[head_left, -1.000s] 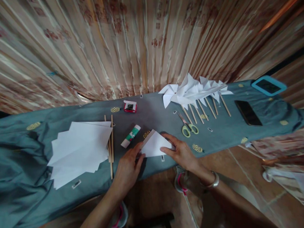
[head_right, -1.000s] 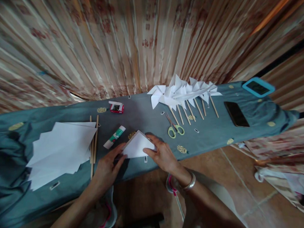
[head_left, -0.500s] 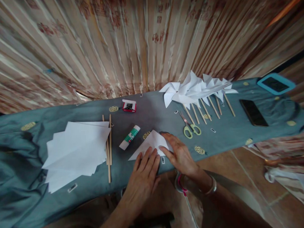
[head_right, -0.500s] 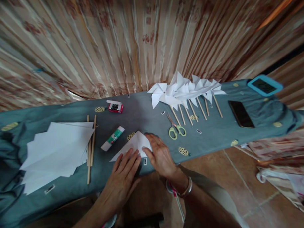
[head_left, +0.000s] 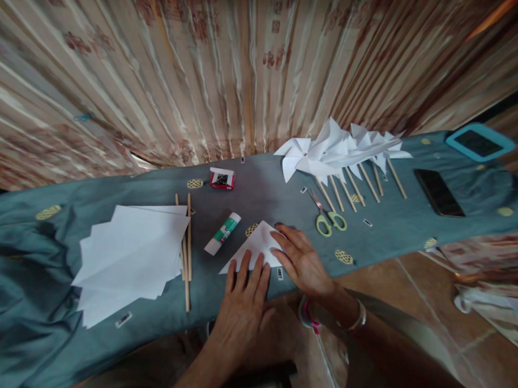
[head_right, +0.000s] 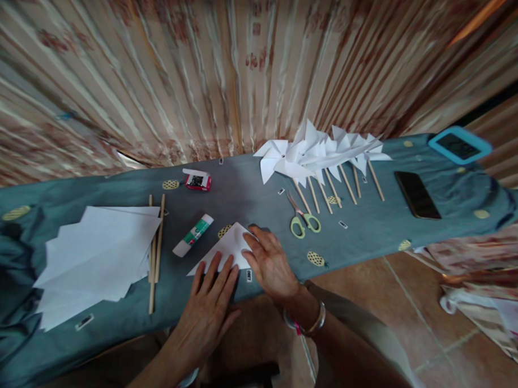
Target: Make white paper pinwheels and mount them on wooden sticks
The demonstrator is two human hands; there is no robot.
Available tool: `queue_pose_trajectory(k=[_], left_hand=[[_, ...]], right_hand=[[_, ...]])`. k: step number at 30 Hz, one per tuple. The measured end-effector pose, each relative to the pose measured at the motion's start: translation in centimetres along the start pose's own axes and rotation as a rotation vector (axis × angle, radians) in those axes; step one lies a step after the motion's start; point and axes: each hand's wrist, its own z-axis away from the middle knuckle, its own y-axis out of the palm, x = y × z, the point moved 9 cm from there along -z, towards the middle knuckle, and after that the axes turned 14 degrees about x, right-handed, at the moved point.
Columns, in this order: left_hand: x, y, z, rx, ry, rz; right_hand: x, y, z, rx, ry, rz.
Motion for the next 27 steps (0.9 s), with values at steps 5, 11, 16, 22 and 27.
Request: queue_pose_trajectory(k=[5,11,16,22,27], left_hand=[[0.0,-0.1,0.0,-0.006,-0.008,-0.009],[0.1,0.2,0.1,0.001,-0.017,-0.028],[0.1,0.5,0.1,0.015,-0.027,-0.015],[1.8,0.1,0.3,-0.041,-0.082,0.019],[3.5,-0.7,0.0,-0.071,-0.095,0.152]], right_hand=[[0.5,0.2,-0.3,0.022,-0.042,0.03],[0.4,0.5,-0.3,0.041,-0.046,0.045],[0.5,0.9,-0.2,0.064,-0.052,0.058],[1.1,1.2,-0.3,0.106,-0.077,0.098],[1.2,1.3,-0.3,0.123,-0.08,0.133]])
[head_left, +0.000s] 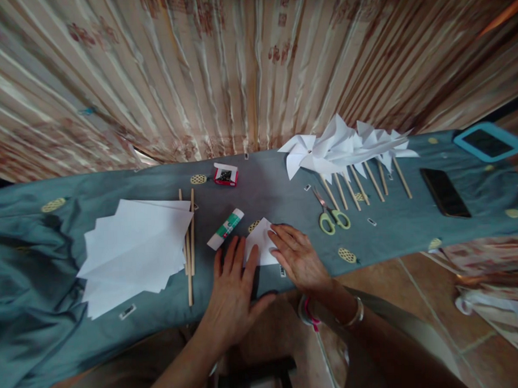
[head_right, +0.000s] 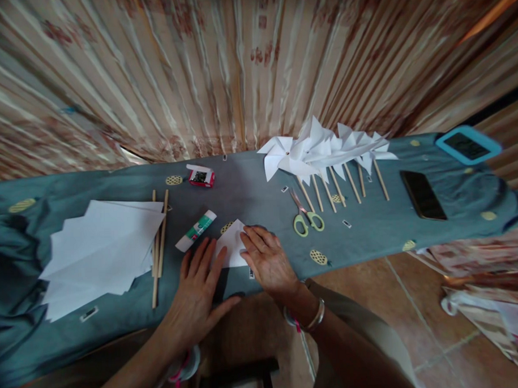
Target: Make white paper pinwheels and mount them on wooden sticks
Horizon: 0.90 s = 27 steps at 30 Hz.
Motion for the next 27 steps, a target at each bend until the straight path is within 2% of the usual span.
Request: queue_pose_trajectory(k=[11,21,24,27], left_hand=[[0.5,-0.5,-0.4,0.0,0.004,0.092],[0.5,-0.5,-0.5,0.014,0.01,0.074],[0.0,-0.7,-0.4,0.008,0.015,0.025],[-1.6,-0.8,0.0,0.012,0.061,-0.046]], right_hand=[[0.1,0.0,-0.1,0.017,-0.007,0.008],[0.2,0.0,-0.3,0.028,-0.016,0.026],[0.2,-0.1,-0.4,0.03,-0.007,0.014],[0.2,-0.2,-0.4,0.025,-0.003,0.024]])
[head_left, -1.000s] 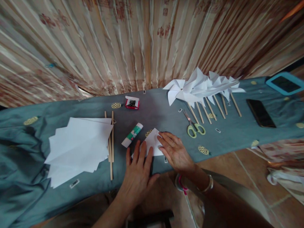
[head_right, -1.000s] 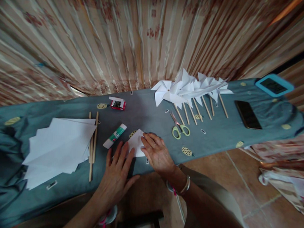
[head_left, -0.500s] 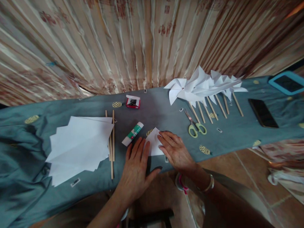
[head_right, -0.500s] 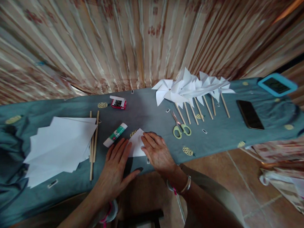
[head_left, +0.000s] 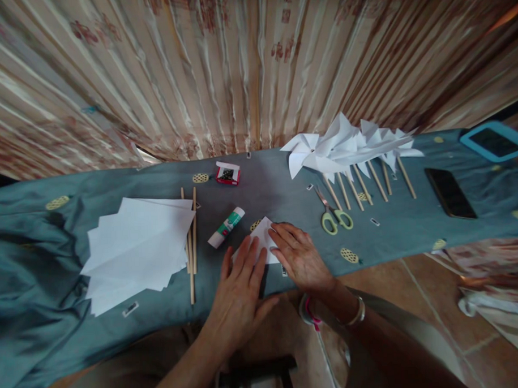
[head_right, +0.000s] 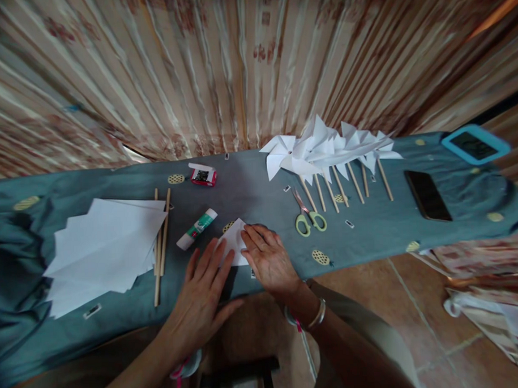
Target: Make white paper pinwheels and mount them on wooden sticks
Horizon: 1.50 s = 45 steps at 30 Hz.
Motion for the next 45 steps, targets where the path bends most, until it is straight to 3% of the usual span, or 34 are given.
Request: queue_pose_trajectory(k=[7,11,21,29,33,36,42,45], left_hand=[[-2.8,1.4,0.3,0.109,0.118,0.009],[-2.5,2.0,0.1,0.149,0.099,0.008],[-1.2,1.6,2.0,0.075,0.075,-0.102],[-0.7,1.9,2.6,0.061,0.049,-0.12],[-0.6,2.1,2.5,0.06,0.046,-0.135],[-0.5,2.2,2.6,0.051,0.047,-0.137],[-0.4,1.9,2.4,0.035,0.041,-0.133],[-0.1,1.5,2.1,0.046,0.009,-0.092]], right_hand=[[0.2,0.1,0.0,-0.008,-0.013,0.03],[0.2,0.1,0.1,-0.027,-0.023,0.038],[0.4,-0.4,0.1,-0.044,-0.024,0.052],[1.5,-0.6,-0.4,-0.066,0.143,0.007],[1.6,-0.5,-0.3,-0.066,0.155,-0.016],[0.2,-0.6,1.0,-0.077,0.172,-0.008],[-5.4,-2.1,5.9,-0.156,0.286,-0.006],[-5.8,-3.3,7.0,-0.188,0.284,0.023]])
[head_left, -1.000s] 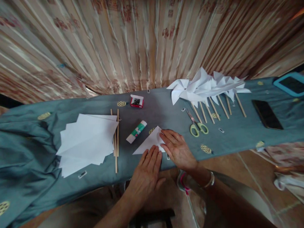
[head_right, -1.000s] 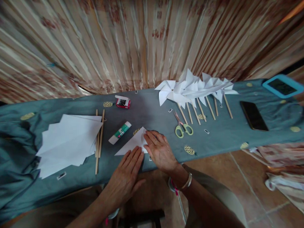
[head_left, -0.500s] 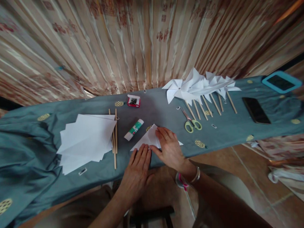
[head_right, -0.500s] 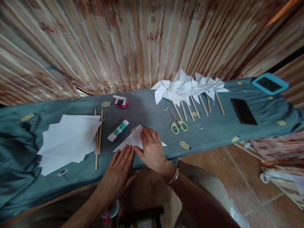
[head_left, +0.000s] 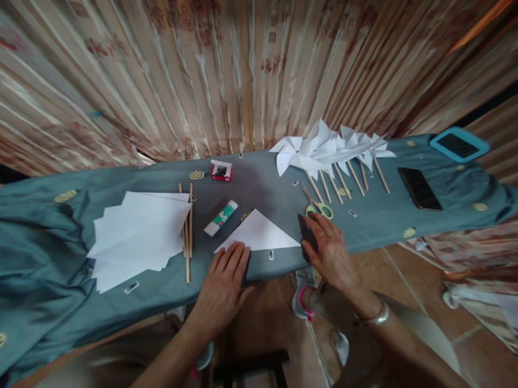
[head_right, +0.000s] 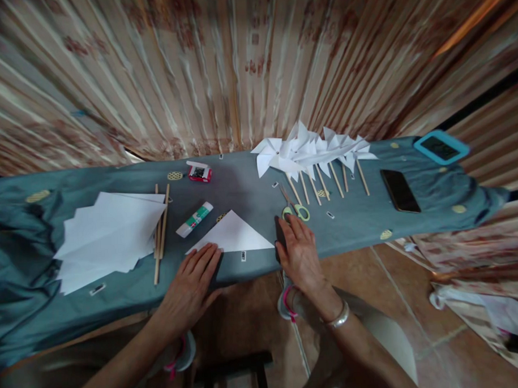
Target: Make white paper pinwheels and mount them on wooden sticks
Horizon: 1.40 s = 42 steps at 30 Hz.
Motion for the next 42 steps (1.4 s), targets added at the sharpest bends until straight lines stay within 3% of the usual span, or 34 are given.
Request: queue_pose_trajectory(k=[3,6,9,18,22,28,32,37,42], left_hand=[[0.1,-0.3,-0.4,0.02,-0.024,0.04],[0.1,-0.6,-0.6,0.017,-0.026,0.046],[0.5,-0.8,-0.3,0.018,-0.017,0.032],[3.9,-1.4,3.2,0.006,-0.087,-0.014],[3.8,-2.2,3.6,-0.046,-0.132,-0.005],[0.1,-1.6,1.1,-0.006,-0.095,-0.012],[-1.4,-0.5,-0.3,-0.008,-0.064,0.027],[-2.0,0.2,-1.6,0.009,0.019,0.067],[-1.7,-0.2,-2.9,0.06,0.092,0.16]], right_hand=[[3.2,-0.2,0.0,0.026,-0.183,-0.016],[7.2,1.5,0.1,0.181,-0.391,-0.022],[8.6,2.8,0.3,0.252,-0.425,0.006],[6.2,2.6,0.6,0.243,-0.31,0.028],[4.6,2.0,0.4,0.174,-0.239,0.023],[5.9,0.9,1.9,0.172,-0.268,-0.036],[6.8,0.5,3.2,0.301,-0.351,-0.244],[4.2,-0.6,3.1,0.171,-0.302,-0.156],[2.4,0.6,2.1,0.167,-0.218,-0.144]])
